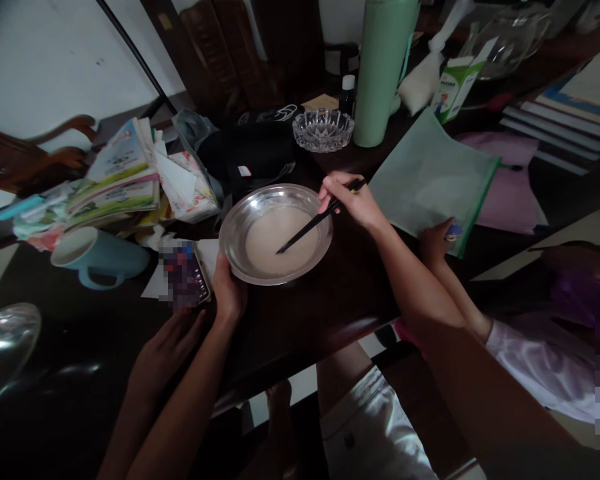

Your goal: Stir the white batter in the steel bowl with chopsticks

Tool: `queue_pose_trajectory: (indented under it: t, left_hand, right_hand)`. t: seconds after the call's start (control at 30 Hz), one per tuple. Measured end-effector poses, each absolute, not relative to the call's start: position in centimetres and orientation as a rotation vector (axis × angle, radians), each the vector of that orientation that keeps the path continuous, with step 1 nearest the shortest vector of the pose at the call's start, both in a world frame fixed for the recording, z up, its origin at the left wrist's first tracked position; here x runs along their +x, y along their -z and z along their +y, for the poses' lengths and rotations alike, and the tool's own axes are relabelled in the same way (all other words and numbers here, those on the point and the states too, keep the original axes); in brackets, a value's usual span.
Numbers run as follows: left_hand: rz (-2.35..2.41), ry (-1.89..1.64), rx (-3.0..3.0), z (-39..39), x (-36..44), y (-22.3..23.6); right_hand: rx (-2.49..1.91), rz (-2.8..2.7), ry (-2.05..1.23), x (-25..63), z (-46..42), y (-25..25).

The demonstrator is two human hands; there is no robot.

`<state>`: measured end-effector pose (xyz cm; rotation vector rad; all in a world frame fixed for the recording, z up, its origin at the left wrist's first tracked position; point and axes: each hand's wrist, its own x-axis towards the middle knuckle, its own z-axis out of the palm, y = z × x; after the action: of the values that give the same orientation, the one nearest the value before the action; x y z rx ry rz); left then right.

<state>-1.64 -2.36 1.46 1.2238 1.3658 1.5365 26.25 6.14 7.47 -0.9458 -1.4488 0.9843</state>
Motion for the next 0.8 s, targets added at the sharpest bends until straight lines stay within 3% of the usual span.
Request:
queue_pose_trajectory:
  t: [0.3,0.5,0.67,0.8]
  left_hand:
    - [1.349,-1.620,1.247,-2.3,-1.3,-0.7]
    - [1.382,-1.553,1.261,-2.6,-1.5,-0.9]
    - [1.328,-1.596,1.193,-2.3,-1.5,-0.5]
    - [1.321,-1.611,1.180,-2.1,-1.5,-0.3]
  right_hand:
    - [-0.976,-1.371,-0.840,26.7,6.7,-7.3]
    - [-0.953,-1.458,-0.924,26.5,6.5,-7.4]
    - [-0.967,-1.365,-0.752,27.0,6.9,-7.4]
    - [-0.956,-1.422,-0.831,26.8,6.7,-7.4]
